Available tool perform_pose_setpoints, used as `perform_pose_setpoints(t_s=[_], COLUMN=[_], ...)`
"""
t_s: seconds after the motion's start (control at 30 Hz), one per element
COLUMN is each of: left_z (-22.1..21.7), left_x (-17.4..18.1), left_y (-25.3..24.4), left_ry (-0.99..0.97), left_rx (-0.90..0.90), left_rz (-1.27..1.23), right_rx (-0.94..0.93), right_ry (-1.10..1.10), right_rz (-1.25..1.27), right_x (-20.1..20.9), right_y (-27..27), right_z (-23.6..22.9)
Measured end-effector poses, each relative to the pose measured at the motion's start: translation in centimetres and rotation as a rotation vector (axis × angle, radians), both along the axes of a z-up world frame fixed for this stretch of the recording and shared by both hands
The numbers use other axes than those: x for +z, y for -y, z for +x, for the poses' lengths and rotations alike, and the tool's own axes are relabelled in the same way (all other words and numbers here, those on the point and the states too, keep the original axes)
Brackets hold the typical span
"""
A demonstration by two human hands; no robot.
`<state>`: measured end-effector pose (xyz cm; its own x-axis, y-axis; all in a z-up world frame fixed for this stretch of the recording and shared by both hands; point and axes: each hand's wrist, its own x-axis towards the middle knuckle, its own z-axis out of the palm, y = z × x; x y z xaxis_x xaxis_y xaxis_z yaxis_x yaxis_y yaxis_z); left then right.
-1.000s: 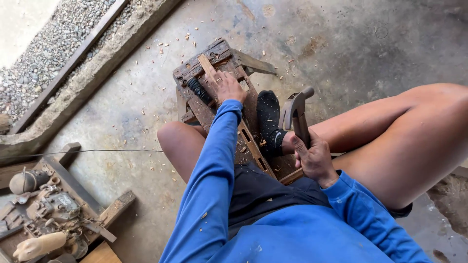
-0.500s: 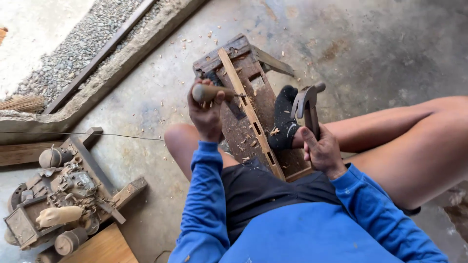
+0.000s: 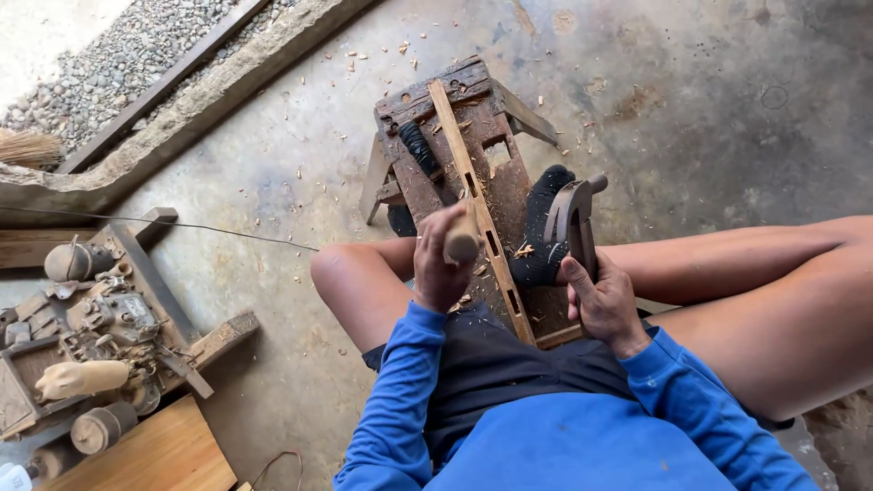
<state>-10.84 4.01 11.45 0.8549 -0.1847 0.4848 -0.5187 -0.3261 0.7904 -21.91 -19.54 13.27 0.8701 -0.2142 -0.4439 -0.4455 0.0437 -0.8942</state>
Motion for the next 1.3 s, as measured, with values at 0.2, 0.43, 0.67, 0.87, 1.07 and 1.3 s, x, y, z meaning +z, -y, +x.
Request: perform_pose_setpoints(t_s=[0.2,0.43,0.67,0.87,1.07,1.3], left_z=[-1.3,-1.2,-0.5,-0.2,-0.8,-0.8], left_x=[-0.1,1.2,0.2,0.7,-0.1,-2.4], left_y=[1.1,2.8,3.9,5.6,5.4,5.8], left_ry=[0.065,0.121,0.052,-0.013,0.006,0.059], left_rx=[0.013,0.039,0.068,0.154,0.179,0.221], left_rz=[0.21,0.214,0.264,0.302,0.296,0.26], right_rx=[0.015,0.021,0.078,0.295,0.724,0.935], right_ry=[-0.03,-0.068,-0.035,0.69,1.028,0.855], right_rz=[-0.018,-0.008,-0.076,-0.617,-0.495,-0.713], right_x=[-0.1,0.7,2.9,7.5,4.3,3.0], right_y=[-0.2,-0.7,-0.7,2.5,4.0,4.2], right_z=[-0.5,-0.2,0.2,0.3,4.1,4.4])
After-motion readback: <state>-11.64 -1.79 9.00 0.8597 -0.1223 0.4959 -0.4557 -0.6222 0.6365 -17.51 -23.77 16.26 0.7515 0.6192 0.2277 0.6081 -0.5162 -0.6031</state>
